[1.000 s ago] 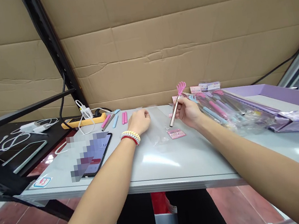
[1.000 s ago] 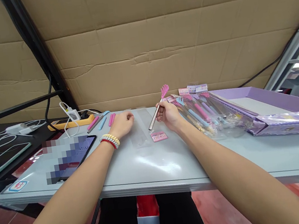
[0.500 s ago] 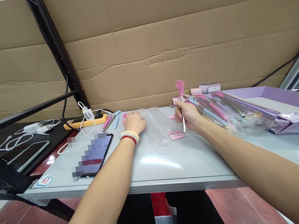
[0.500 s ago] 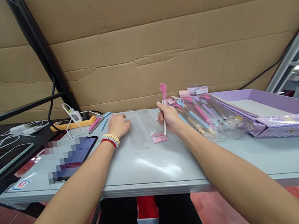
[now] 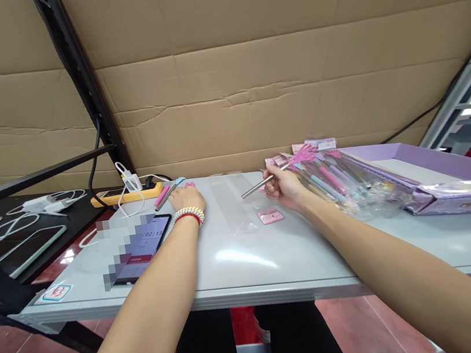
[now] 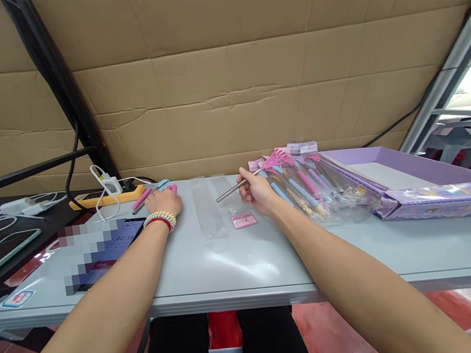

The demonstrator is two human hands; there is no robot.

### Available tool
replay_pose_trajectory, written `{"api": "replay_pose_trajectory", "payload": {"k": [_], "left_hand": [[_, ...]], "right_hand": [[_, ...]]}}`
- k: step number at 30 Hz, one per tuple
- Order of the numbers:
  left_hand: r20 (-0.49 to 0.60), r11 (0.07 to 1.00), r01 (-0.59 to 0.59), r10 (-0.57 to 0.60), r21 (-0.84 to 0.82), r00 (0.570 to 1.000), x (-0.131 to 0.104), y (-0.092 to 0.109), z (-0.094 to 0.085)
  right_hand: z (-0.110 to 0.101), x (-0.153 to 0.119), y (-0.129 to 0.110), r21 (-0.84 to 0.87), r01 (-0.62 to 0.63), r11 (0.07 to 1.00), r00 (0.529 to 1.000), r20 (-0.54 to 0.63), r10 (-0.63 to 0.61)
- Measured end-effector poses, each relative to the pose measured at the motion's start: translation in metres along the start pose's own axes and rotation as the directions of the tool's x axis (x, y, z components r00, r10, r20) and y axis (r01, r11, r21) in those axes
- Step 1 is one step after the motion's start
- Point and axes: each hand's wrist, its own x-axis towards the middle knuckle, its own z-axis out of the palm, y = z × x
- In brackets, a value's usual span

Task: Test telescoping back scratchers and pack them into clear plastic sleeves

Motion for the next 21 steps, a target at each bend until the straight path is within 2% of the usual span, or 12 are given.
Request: {"api": "replay_pose_trajectory", "payload": {"k": [3, 8, 13, 16, 21], "left_hand": [[0.012, 0.999, -0.036, 0.037, -0.024, 0.999, -0.001, 0.001, -0.003], [-0.067, 0.970, -0.183, 0.174, -0.158, 0.982, -0.001, 0.007, -0.002], [-0.088, 0.897, -0.319, 0.307, -0.305, 0.948, -0.003, 0.014, 0.000], [-0.094, 0.872, -0.356, 0.345, -0.337, 0.934, -0.006, 0.015, 0.000], [-0.090, 0.856, -0.386, 0.379, -0.343, 0.921, -0.008, 0.016, -0.001]], "right_hand": [[0.000, -0.001, -0.001, 0.008, 0.003, 1.000, 1.000, -0.017, -0.003], [-0.004, -0.001, -0.004, 0.088, 0.049, 0.995, 0.999, 0.013, -0.050], [-0.008, 0.001, -0.007, 0.137, 0.114, 0.984, 0.989, -0.114, -0.099], [-0.008, 0.002, -0.008, 0.165, 0.111, 0.980, 0.983, -0.166, -0.084], [-0.008, 0.002, -0.008, 0.152, 0.098, 0.983, 0.987, -0.142, -0.076]]}}
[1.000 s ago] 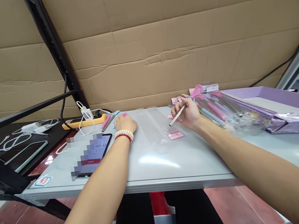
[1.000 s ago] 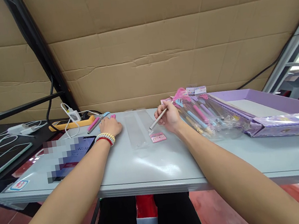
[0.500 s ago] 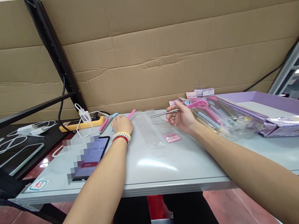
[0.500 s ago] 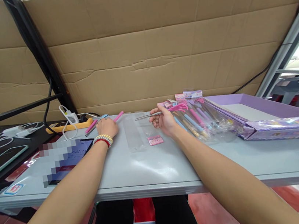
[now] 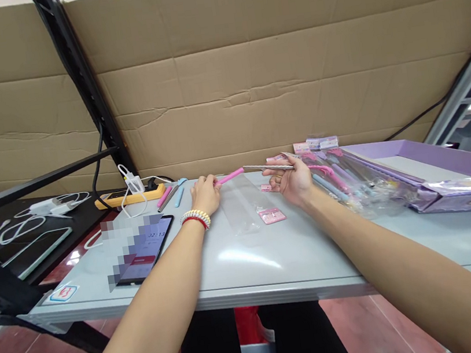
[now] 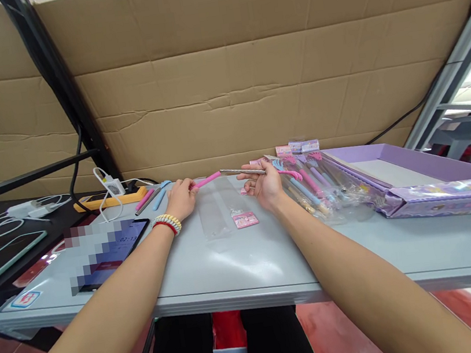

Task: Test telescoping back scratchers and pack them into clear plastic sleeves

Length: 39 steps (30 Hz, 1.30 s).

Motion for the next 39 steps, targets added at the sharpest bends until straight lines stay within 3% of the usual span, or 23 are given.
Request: {"api": "replay_pose_trajectory", "payload": {"k": [7, 14, 19, 23, 29, 39], "left_hand": [[0.028, 0.999, -0.005, 0.006, -0.044, 1.000, -0.001, 0.001, -0.002], [0.071, 0.983, -0.085, 0.097, -0.161, 0.993, -0.003, 0.001, -0.004], [0.066, 0.993, -0.004, 0.012, -0.120, 0.998, -0.004, 0.003, -0.009], [0.052, 0.992, 0.076, -0.071, -0.099, 0.996, -0.004, 0.005, -0.012], [0.097, 0.988, 0.113, -0.103, -0.101, 0.990, -0.004, 0.011, -0.016], [0.016, 0.988, 0.143, -0.142, -0.052, 0.990, -0.004, 0.019, -0.025]], "right_hand": [[-0.003, 0.002, 0.001, -0.026, -0.008, 1.000, 1.000, 0.008, 0.008], [-0.009, 0.005, 0.002, -0.067, 0.008, 0.998, 1.000, -0.014, -0.009], [-0.005, 0.002, 0.003, -0.079, -0.092, 0.993, 0.996, -0.004, 0.092], [-0.003, 0.001, 0.003, -0.059, -0.055, 0.997, 0.998, 0.023, 0.056], [-0.005, 0.001, 0.004, -0.047, 0.019, 0.999, 0.998, 0.066, -0.016], [0.003, -0.006, 0.002, 0.006, 0.046, 0.999, 0.992, 0.115, -0.047]]}}
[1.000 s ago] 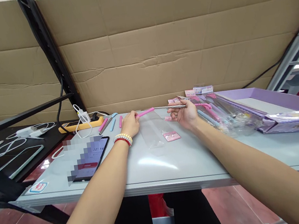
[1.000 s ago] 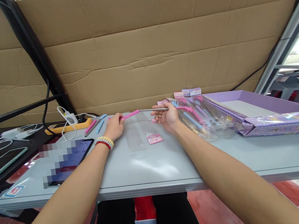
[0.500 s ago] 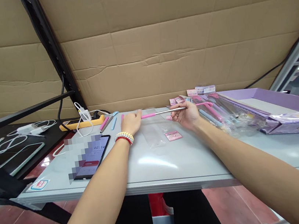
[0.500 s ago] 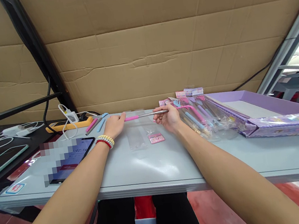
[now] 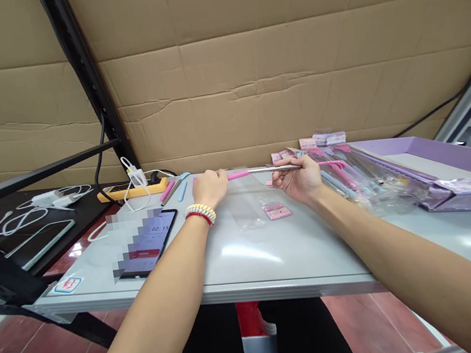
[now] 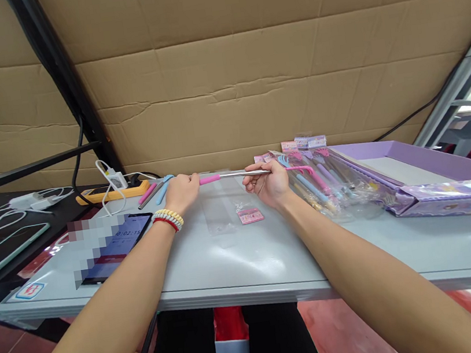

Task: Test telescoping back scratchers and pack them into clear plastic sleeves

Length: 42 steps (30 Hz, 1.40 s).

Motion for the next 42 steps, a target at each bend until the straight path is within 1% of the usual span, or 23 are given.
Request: {"api": "replay_pose_trajectory", "payload": {"k": [4, 10, 19, 25, 32, 39, 42], "left_hand": [[0.004, 1.000, 0.015, -0.015, 0.008, 1.000, -0.002, 0.003, -0.002], [0.015, 0.999, 0.011, -0.012, 0.032, 1.000, -0.004, 0.007, -0.002], [0.016, 0.997, 0.025, -0.026, 0.077, 1.000, -0.008, 0.012, -0.007], [0.007, 0.996, 0.013, -0.014, 0.093, 1.000, -0.009, 0.013, -0.008], [-0.001, 0.993, 0.033, -0.033, 0.115, 0.999, -0.013, 0.020, -0.010], [-0.006, 0.988, 0.002, -0.001, 0.153, 1.000, -0.016, 0.021, -0.010], [0.019, 0.987, -0.044, 0.042, 0.153, 0.999, -0.018, 0.023, -0.006]], "right_hand": [[0.002, -0.002, -0.002, -0.003, 0.003, 1.000, 1.000, 0.006, -0.003], [0.000, -0.001, -0.002, -0.029, 0.026, 0.999, 0.999, 0.046, -0.025], [-0.001, 0.000, -0.001, -0.009, 0.024, 1.000, 0.999, 0.042, -0.023], [0.000, -0.001, -0.003, -0.033, 0.047, 0.998, 0.997, 0.062, -0.045], [-0.001, -0.001, -0.002, -0.069, 0.075, 0.995, 0.994, 0.083, -0.069], [-0.002, -0.001, -0.003, -0.067, 0.076, 0.995, 0.993, 0.095, -0.069], [0.002, -0.003, 0.002, -0.096, 0.063, 0.993, 0.991, 0.120, -0.051]]}}
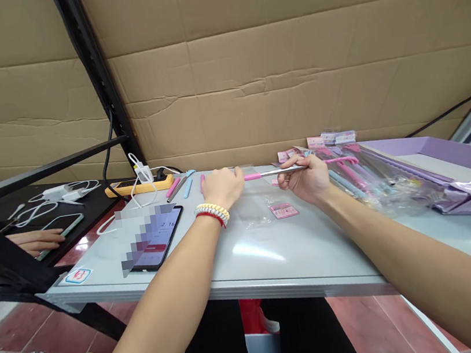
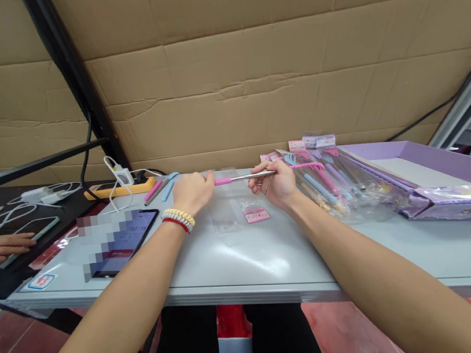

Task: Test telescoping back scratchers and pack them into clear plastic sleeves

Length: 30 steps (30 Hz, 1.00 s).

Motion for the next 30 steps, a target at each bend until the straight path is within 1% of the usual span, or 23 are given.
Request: {"api": "replay_pose_trajectory", "payload": {"k": [3, 5, 8, 10, 12, 14, 17, 19, 22, 24, 26, 28, 30], "left_hand": [[0.031, 0.997, -0.065, 0.066, -0.042, 0.997, -0.001, 0.003, 0.004], [0.046, 0.994, -0.086, 0.089, -0.074, 0.995, -0.002, 0.003, 0.005], [0.073, 0.986, -0.131, 0.139, -0.106, 0.988, -0.004, 0.003, 0.008], [0.101, 0.969, -0.210, 0.223, -0.128, 0.970, -0.006, 0.003, 0.010], [0.125, 0.943, -0.296, 0.315, -0.151, 0.941, -0.007, 0.005, 0.012], [0.126, 0.928, -0.332, 0.355, -0.168, 0.927, -0.007, 0.006, 0.014], [0.088, 0.948, -0.286, 0.300, -0.142, 0.950, -0.003, 0.001, 0.014], [0.066, 0.964, -0.250, 0.256, -0.086, 0.964, 0.001, -0.005, 0.013], [0.043, 0.971, -0.240, 0.241, -0.010, 0.970, 0.007, -0.016, 0.013], [0.037, 0.972, -0.235, 0.234, 0.020, 0.971, 0.009, -0.021, 0.014], [0.036, 0.978, -0.201, 0.199, 0.049, 0.979, 0.011, -0.026, 0.014], [0.023, 0.984, -0.157, 0.156, 0.081, 0.987, 0.012, -0.030, 0.013], [-0.006, 0.986, -0.128, 0.129, 0.106, 0.992, 0.014, -0.034, 0.013]], "right_hand": [[0.006, -0.001, 0.004, -0.023, 0.012, 1.000, 1.000, 0.009, -0.012], [0.008, -0.001, 0.004, -0.039, 0.026, 0.999, 1.000, 0.007, -0.025], [0.008, 0.000, 0.004, -0.075, 0.010, 0.997, 1.000, 0.012, -0.009], [0.010, 0.001, 0.005, -0.104, -0.022, 0.994, 1.000, 0.006, 0.023], [0.013, 0.000, 0.006, -0.126, -0.068, 0.990, 0.998, -0.015, 0.067], [0.015, -0.001, 0.005, -0.132, -0.108, 0.985, 0.994, -0.032, 0.105], [0.015, -0.002, -0.001, -0.094, -0.095, 0.991, 0.994, -0.057, 0.090], [0.012, -0.002, -0.007, -0.053, -0.037, 0.998, 0.996, -0.078, 0.033], [0.006, 0.000, -0.013, -0.036, 0.040, 0.999, 0.994, -0.098, -0.043], [0.003, 0.001, -0.013, -0.044, 0.055, 0.997, 0.990, -0.128, -0.060], [0.001, 0.003, -0.011, -0.066, 0.071, 0.995, 0.980, -0.182, -0.082], [0.000, 0.004, -0.009, -0.125, 0.092, 0.988, 0.967, -0.226, -0.118], [-0.001, 0.004, -0.007, -0.195, 0.095, 0.976, 0.964, -0.226, -0.139]]}}
